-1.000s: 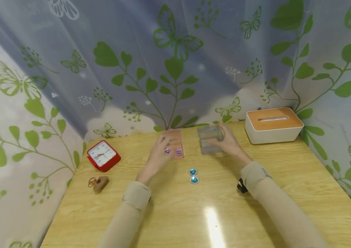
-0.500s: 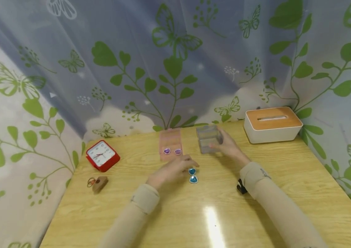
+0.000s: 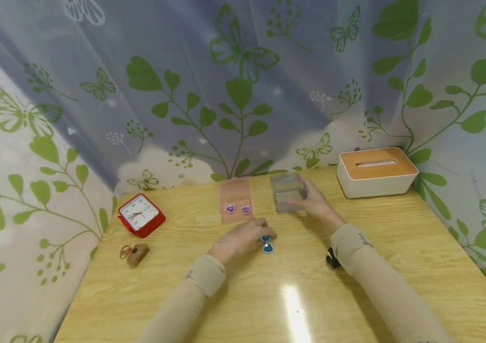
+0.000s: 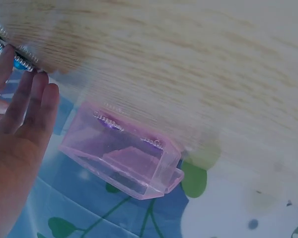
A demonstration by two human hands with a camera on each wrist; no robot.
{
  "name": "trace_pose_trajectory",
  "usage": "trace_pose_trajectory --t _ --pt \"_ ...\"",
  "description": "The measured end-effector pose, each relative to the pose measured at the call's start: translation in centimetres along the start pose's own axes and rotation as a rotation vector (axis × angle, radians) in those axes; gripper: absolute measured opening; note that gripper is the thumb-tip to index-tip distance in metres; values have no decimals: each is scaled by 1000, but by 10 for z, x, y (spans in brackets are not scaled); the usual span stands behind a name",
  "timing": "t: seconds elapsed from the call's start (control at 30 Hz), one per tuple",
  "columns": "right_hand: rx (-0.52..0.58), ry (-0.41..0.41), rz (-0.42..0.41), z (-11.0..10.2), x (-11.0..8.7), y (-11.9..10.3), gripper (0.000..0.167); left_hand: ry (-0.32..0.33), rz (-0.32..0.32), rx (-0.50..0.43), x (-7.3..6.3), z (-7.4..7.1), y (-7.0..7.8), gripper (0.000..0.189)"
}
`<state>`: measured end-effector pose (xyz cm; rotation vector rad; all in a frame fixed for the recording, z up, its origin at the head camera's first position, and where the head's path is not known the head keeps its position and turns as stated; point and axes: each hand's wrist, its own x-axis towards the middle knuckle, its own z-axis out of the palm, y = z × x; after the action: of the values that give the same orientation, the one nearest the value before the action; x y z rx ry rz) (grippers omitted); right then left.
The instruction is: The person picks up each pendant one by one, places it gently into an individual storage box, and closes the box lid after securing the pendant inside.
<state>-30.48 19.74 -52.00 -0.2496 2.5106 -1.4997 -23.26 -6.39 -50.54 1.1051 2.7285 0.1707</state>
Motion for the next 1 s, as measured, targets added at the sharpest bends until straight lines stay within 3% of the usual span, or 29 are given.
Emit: trace_pose_trajectory --t 0.53,0.73,1.0 --pt "-2 -2 12 3 -1 -3 99 5 -55 111 6 3 0 26" --pt "3 -2 14 4 0 -1 99 -2 -74 89 5 5 1 25" --pt "-5 -6 28 4 3 2 101 100 -93 34 5 0 2 31"
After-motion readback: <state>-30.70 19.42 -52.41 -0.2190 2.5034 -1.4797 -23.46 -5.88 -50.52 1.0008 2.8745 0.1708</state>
